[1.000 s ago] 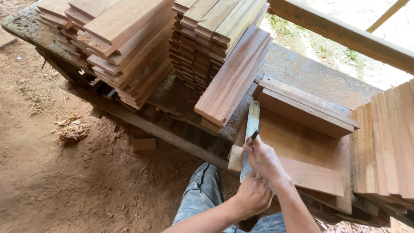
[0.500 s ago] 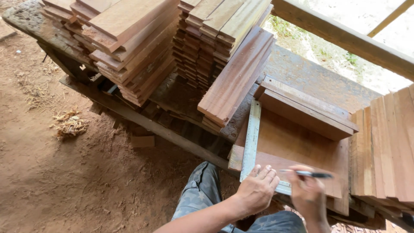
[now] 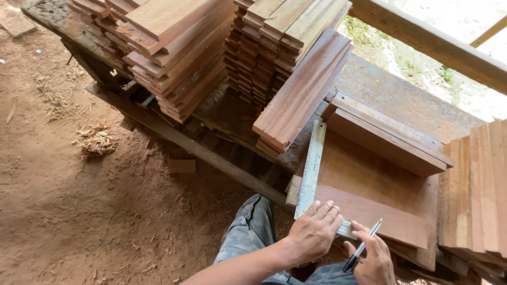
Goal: Marking lines on wooden planks using a square ruler and a marker.
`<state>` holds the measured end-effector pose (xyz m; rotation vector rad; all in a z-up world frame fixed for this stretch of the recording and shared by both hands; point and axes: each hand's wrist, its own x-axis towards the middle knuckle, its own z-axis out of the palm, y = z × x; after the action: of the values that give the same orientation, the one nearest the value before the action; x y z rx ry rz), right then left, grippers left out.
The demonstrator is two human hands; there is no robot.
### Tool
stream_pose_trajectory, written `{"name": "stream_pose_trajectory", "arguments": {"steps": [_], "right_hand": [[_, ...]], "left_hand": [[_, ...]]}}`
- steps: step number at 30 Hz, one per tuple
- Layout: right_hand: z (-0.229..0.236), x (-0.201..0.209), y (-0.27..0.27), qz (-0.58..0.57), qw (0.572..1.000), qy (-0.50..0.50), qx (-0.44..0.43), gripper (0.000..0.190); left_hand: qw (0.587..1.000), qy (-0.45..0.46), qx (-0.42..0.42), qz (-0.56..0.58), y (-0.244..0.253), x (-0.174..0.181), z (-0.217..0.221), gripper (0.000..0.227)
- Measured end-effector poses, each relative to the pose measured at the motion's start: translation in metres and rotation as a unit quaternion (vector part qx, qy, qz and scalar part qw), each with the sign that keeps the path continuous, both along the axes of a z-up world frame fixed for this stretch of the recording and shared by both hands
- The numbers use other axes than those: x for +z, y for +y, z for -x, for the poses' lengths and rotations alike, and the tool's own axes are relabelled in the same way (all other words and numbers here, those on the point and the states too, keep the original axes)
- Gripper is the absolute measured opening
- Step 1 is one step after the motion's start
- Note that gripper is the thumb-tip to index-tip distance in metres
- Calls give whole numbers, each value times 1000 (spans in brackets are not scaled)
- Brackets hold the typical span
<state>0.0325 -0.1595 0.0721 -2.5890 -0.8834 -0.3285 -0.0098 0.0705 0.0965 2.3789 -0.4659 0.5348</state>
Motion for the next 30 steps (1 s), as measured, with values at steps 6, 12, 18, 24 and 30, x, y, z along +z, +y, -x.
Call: {"name": "stream_pose_trajectory", "arguments": {"steps": [6,12,18,24,30], "right_hand": [[-1,-3,7,-31,999,33,2,44],[-2,19,18,-17,1000,-4,20,41],[-22,20,5,56,997,51,23,53],[-55,35,2,92,985,146,-24,110],[-52,42,15,53,996,73,19,98]], "left_hand": [[1000,-10,18,1,11,6,6,39],[1000,-17,22,2,11,4,4,39],[1000,-5,6,-5,15,1,0,41],[999,-28,6,-21,20,5,0,41],[999,-34,17,-15,21,11,1,38]]}}
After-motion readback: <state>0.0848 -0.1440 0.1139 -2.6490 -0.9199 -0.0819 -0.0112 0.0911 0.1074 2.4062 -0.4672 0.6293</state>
